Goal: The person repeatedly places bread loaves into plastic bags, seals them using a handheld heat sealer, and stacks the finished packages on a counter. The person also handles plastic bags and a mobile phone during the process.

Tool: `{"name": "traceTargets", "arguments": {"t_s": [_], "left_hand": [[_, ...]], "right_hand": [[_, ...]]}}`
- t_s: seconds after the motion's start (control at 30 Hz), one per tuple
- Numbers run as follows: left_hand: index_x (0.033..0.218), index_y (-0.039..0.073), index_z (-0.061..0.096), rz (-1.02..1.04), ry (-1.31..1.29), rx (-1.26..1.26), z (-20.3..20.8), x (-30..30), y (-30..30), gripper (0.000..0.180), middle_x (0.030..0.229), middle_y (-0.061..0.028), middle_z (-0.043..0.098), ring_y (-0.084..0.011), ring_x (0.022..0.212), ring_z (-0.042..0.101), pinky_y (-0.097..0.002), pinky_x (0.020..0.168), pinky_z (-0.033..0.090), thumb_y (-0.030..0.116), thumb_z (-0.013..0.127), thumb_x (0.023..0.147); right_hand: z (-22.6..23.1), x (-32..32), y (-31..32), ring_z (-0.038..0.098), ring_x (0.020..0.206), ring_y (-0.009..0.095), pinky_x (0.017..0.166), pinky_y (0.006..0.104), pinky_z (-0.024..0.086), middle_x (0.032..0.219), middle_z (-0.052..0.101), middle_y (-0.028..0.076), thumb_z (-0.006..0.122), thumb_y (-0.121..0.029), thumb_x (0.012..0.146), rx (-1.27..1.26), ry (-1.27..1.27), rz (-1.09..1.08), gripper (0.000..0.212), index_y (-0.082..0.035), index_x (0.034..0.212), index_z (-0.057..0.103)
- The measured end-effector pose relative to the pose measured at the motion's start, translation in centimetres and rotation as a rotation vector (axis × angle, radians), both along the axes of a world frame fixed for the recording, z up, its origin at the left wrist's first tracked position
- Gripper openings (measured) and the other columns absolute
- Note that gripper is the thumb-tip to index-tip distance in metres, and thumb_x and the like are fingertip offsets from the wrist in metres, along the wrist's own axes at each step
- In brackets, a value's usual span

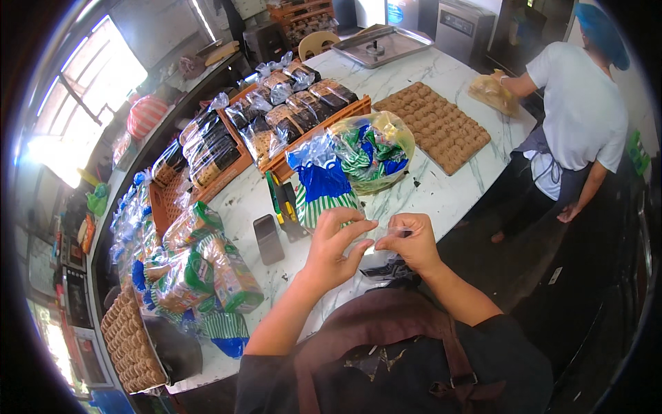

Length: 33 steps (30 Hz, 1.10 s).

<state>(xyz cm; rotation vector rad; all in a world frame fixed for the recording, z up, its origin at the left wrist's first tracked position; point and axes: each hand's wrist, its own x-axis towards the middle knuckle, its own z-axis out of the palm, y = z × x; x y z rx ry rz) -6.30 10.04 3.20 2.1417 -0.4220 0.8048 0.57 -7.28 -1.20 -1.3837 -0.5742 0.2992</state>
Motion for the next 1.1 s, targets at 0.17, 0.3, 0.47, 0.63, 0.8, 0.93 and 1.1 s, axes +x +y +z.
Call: {"name": "traceTargets", "arguments": {"t_s": [0.17,0.3,0.47,0.63,0.8,0.93,1.1], "left_hand": [[0.095,0.008,0.071,-0.066,-0.019,0.074,0.1,0.0,0.4,0.023,0.093,-0.0079,0.062,-0.027,0.088,0.058,-0.0368,0.078,0.043,0.006,0.075,0.073],[0.09,0.007,0.069,-0.12,0.091,-0.008,-0.5,0.4,0.5,0.017,0.084,-0.0071,0.063,-0.0258,0.085,0.06,-0.0362,0.077,0.043,0.007,0.075,0.073],[0.084,0.008,0.067,-0.073,0.193,-0.113,0.0,0.1,1.3,0.012,0.083,-0.0067,0.063,-0.0253,0.084,0.059,-0.036,0.076,0.043,0.009,0.075,0.074],[0.089,0.011,0.07,-0.025,-0.001,0.136,1.2,0.2,1.4,0.018,0.09,-0.0042,0.062,-0.0248,0.088,0.058,-0.0387,0.079,0.041,0.011,0.075,0.072],[0.092,0.013,0.072,-0.064,-0.144,0.288,1.6,0.8,1.1,0.027,0.093,-0.0017,0.061,-0.0235,0.089,0.058,-0.0396,0.079,0.04,0.01,0.075,0.065],[0.091,0.015,0.072,-0.054,-0.247,0.308,1.6,0.6,1.2,0.028,0.093,-0.0013,0.061,-0.0218,0.089,0.059,-0.0402,0.08,0.04,0.009,0.072,0.064],[0.089,0.014,0.071,0.001,-0.258,0.368,1.4,0.4,1.1,0.024,0.091,-0.0006,0.061,-0.0192,0.087,0.06,-0.0404,0.08,0.041,0.01,0.069,0.066]], "right_hand": [[-0.4,0.1,-0.3,0.049,0.057,0.004,0.051,0.0231,0.038,0.059,0.057,-0.001,0.081,-0.01,0.077,0.121,0.044,0.112,0.028,-0.003,0.061,0.059],[-0.8,0.3,-0.2,0.056,0.059,0.009,0.055,0.024,0.045,0.065,0.062,0.004,0.064,-0.028,0.093,0.147,0.08,0.163,0.036,0.001,0.071,0.065],[-0.8,0.5,-0.6,0.059,0.061,0.014,0.057,0.0263,0.048,0.073,0.065,0.01,0.047,-0.041,0.101,0.24,0.215,0.113,0.054,0.004,0.082,0.067],[-0.3,1.0,-0.8,0.06,0.061,0.014,0.058,0.0267,0.049,0.075,0.066,0.011,0.051,-0.031,0.101,0.187,0.164,0.147,0.041,0.004,0.088,0.067],[0.0,0.5,-0.2,0.059,0.062,0.014,0.059,0.0261,0.049,0.075,0.066,0.009,0.053,-0.026,0.1,0.209,0.18,0.17,0.035,0.004,0.089,0.067],[0.4,0.5,0.0,0.059,0.061,0.013,0.058,0.0257,0.049,0.074,0.066,0.009,0.052,-0.028,0.101,0.191,0.181,0.184,0.038,0.005,0.089,0.067],[0.5,0.5,0.2,0.059,0.06,0.013,0.056,0.0253,0.049,0.074,0.065,0.01,0.052,-0.03,0.101,0.189,0.195,0.177,0.04,0.005,0.088,0.067]]}}
